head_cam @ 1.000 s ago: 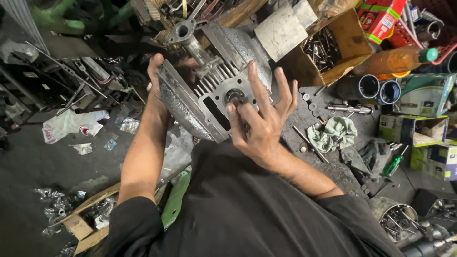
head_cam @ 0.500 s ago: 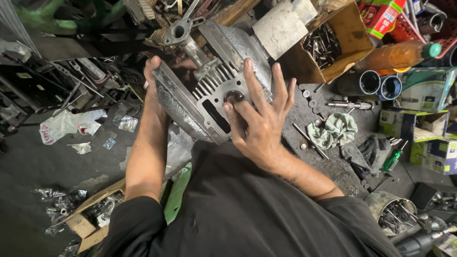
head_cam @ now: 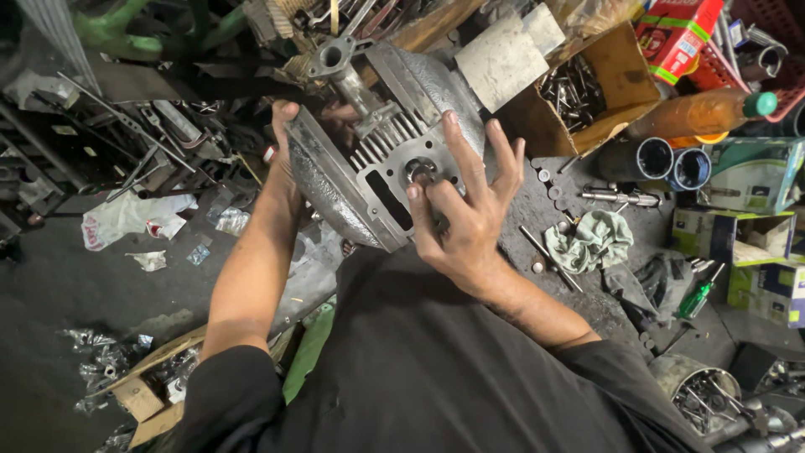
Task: The person sits on the floor of a cluttered repair workshop working on a motorcycle engine cylinder head. They handle small metal valve components, insert them into the head, use a T-handle tool on the head, wipe parts with a cloth, and reposition the cylinder head on the work surface.
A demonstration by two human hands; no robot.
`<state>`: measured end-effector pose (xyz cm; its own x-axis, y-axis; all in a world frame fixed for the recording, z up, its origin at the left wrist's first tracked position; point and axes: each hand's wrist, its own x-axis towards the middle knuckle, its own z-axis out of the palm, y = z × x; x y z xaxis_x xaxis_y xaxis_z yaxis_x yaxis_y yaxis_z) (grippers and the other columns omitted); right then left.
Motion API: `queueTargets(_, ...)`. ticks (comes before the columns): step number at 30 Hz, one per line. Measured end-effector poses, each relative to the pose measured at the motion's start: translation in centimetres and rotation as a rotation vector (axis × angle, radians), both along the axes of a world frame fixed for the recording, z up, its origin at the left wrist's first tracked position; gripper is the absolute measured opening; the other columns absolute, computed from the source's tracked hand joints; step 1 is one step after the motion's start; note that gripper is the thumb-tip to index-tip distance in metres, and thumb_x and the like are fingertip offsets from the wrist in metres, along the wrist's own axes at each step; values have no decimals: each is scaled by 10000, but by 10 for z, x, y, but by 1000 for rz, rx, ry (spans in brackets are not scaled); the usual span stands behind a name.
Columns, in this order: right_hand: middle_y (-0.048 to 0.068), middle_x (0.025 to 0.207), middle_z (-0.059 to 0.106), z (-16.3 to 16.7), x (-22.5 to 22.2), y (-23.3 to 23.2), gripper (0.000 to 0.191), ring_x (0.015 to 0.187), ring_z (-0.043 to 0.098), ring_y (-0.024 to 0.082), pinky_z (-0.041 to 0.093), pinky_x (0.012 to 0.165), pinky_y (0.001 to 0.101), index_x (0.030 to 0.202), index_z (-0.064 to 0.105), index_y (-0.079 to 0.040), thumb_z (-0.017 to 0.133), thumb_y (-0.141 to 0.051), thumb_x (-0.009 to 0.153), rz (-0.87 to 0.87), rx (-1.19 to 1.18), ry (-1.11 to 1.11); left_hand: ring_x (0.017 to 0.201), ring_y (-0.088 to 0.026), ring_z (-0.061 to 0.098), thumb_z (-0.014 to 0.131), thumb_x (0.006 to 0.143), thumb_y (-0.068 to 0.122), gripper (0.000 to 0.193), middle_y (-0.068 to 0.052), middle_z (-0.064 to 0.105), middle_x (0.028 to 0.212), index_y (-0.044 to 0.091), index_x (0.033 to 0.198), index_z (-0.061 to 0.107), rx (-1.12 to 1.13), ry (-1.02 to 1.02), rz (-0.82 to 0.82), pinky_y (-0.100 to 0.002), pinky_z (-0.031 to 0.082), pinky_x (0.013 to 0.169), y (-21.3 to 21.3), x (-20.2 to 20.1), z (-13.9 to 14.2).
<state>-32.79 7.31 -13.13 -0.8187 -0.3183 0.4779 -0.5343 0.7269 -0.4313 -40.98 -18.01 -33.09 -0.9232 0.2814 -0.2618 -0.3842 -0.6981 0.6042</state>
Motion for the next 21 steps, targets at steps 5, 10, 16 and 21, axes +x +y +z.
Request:
queueTargets(5,123,1640,438,5,19,-15,239,1574,219,435,90,1278,686,843,655,-67,801,-194,984,-18,57,-76,893,-192,587,679,688,696,1027,-143,687,1132,-73,1365,613,-10,-75,119,-326,466,796,-1,28,28)
queueTargets(10,137,1645,410,1,19,-15,247,1572,188,451,69,1265,696,834,655,-70,781,-205,998,-8,56,-109,895,-225,598,668,670,691,1026,-148,684,1085,-90,1333,615,5,-74,93,-344,480,812,-3,27,26)
queueTargets(16,99,1634,465,4,54,13,178,1587,273,394,177,1270,624,900,664,-43,790,-150,967,-18,-3,-56,898,-265,612,656,650,685,1025,-153,680,1030,-111,1294,618,32,-99,50,-365,498,831,15,61,16)
queueTargets(21,128,1595,461,35,108,53,95,1541,275,419,198,1267,650,873,673,-64,753,-113,856,27,-69,0,900,-299,624,645,632,681,1025,-157,677,983,-128,1262,621,51,-134,-12,-383,512,847,43,95,20)
